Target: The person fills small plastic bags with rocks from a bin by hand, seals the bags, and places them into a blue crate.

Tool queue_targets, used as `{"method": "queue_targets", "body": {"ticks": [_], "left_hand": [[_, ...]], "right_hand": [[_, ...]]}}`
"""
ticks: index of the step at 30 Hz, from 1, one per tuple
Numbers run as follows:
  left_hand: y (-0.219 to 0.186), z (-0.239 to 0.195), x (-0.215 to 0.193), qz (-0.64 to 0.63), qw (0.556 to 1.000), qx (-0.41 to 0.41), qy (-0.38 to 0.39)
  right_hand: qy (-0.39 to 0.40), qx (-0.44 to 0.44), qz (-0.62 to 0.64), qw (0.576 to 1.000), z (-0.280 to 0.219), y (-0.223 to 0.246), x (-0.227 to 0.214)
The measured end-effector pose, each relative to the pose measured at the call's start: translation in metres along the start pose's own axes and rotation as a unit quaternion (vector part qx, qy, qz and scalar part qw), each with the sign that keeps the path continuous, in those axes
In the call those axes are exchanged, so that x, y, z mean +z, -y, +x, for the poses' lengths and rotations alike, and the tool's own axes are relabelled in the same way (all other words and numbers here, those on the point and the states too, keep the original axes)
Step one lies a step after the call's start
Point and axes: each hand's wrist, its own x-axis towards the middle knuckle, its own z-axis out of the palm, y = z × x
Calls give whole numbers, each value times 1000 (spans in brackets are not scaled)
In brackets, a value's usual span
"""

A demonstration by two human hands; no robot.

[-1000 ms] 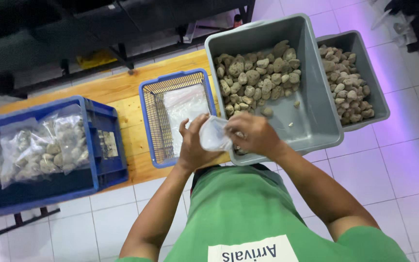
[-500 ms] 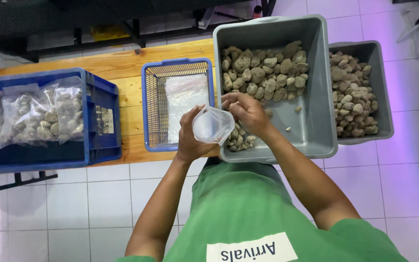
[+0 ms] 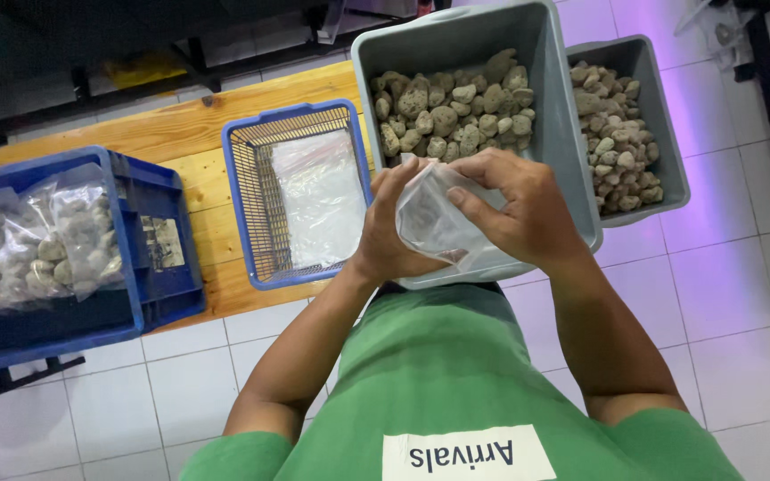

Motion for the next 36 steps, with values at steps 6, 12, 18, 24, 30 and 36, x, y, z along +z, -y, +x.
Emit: {"method": "queue_targets", "body": {"ticks": [6, 12, 18, 24, 30, 36], "left_hand": [[29, -32, 14, 12, 1000, -6, 5], [26, -42, 27, 30, 999, -26, 18], [21, -56, 20, 65, 996, -68, 2], [13, -64, 6, 54, 997, -53, 12], [6, -74, 9, 61, 996, -58, -5], [2, -73, -1, 34, 996, -76, -24]], "right_hand": [[-11, 29, 93, 995, -13, -37, -8], [6, 40, 122, 992, -15, -50, -16], [1, 160, 114, 981, -19, -168, 36], [254, 114, -49, 959, -38, -173, 90], [277, 99, -48, 954, -42, -171, 114], [286, 92, -59, 952, -43, -181, 114]]}}
